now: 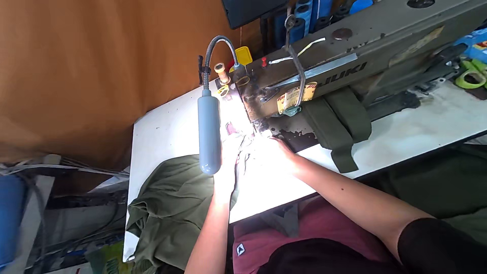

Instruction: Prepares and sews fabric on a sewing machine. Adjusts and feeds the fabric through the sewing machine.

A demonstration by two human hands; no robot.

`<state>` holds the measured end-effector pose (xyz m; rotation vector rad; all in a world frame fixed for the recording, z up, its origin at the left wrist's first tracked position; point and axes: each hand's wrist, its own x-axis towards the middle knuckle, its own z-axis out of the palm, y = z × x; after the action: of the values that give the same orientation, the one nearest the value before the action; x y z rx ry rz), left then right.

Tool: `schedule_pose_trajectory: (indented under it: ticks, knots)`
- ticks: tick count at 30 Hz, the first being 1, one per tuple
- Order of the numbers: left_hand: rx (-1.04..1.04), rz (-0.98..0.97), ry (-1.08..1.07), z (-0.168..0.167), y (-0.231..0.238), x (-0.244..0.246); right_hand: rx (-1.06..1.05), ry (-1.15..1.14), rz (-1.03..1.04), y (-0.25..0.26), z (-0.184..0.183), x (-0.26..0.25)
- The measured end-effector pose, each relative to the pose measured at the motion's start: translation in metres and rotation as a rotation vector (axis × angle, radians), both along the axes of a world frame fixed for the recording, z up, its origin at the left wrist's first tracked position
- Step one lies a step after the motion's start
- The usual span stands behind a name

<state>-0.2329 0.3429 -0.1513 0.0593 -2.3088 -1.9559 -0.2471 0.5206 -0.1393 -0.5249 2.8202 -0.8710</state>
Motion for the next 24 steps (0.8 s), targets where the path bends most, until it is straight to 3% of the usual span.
schedule_pose_trajectory:
  ticks: [6,11,14,16,18,21,24]
  knots:
    - [0.006,0.011,0.021,-0.003,0.000,0.000,-0.002,-0.117,-0.065,-0.008,0.000,-0.003]
    - [0.036,-0.061,0.021,0.008,0.002,0.025,-0.051,-0.054,-0.102,-0.001,-0.003,0.001]
    - [-0.100,-0.454,0.084,0.021,0.003,0.087,-0.171,0.024,-0.106,0.014,0.001,0.010]
    - [-0.213,-0.784,0.072,0.003,0.010,0.119,-0.240,0.151,-0.043,0.015,-0.002,0.018]
    - [-0.471,-0.935,-0.109,-0.035,0.021,0.136,-0.234,0.230,0.092,0.004,0.001,0.023]
    - [-0.865,-0.906,-0.580,-0.088,0.031,0.140,-0.125,0.207,0.356,-0.033,0.015,0.028]
    - [-0.942,-0.853,-0.645,-0.089,0.030,0.140,-0.026,0.260,0.500,-0.066,0.009,0.017]
